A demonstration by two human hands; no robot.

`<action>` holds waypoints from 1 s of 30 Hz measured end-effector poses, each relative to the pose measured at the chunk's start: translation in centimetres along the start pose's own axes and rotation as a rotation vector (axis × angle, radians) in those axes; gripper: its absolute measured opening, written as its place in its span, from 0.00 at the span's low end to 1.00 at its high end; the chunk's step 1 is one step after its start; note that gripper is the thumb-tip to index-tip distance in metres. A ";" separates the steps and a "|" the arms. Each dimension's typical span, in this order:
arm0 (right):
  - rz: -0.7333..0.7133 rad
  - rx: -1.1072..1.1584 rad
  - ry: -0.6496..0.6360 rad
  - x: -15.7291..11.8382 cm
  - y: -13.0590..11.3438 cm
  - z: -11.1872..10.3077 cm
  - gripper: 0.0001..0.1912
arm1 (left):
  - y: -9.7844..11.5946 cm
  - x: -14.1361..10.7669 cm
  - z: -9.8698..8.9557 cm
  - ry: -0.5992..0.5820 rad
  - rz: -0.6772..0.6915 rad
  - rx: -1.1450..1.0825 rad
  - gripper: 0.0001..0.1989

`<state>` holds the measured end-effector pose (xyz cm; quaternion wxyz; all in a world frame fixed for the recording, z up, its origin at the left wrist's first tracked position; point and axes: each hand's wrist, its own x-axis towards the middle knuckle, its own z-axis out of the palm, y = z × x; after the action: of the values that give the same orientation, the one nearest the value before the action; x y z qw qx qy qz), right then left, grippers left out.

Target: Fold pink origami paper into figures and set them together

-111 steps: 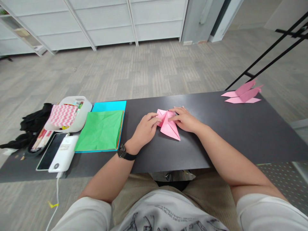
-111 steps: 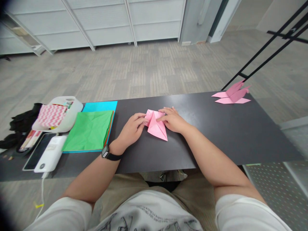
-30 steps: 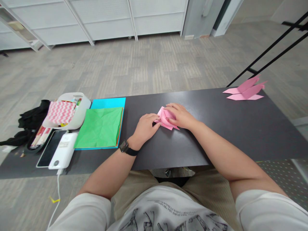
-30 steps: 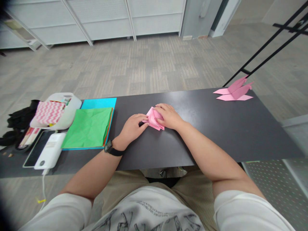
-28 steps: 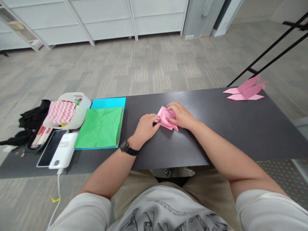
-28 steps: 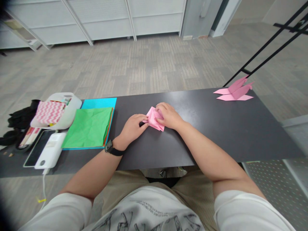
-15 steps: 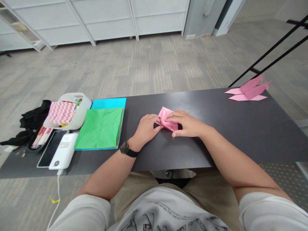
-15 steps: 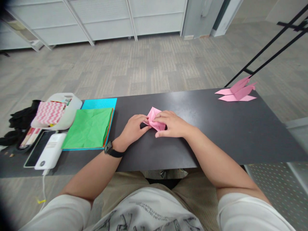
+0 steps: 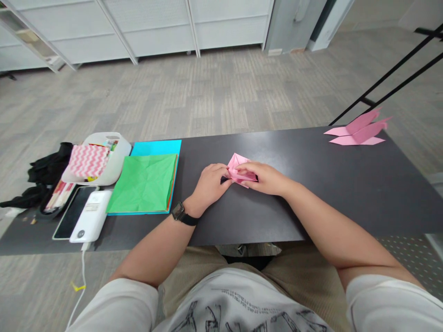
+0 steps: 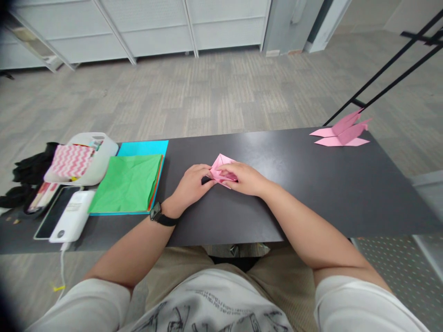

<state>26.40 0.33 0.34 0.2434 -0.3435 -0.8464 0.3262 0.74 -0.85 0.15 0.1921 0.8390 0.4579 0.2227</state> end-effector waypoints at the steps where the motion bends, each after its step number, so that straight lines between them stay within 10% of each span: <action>1: 0.010 0.007 0.015 0.1 0.3 0.3 0.24 | 0.0 0.0 0.0 -0.003 0.001 -0.002 0.04; 30: 0.151 0.188 0.103 0.5 0.1 0.5 0.17 | 0.8 -0.2 0.9 0.042 -0.020 0.072 0.05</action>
<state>25.83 0.55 -0.01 0.2924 -0.3982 -0.7703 0.4032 1.64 -1.52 -0.22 0.1542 0.8357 0.4781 0.2218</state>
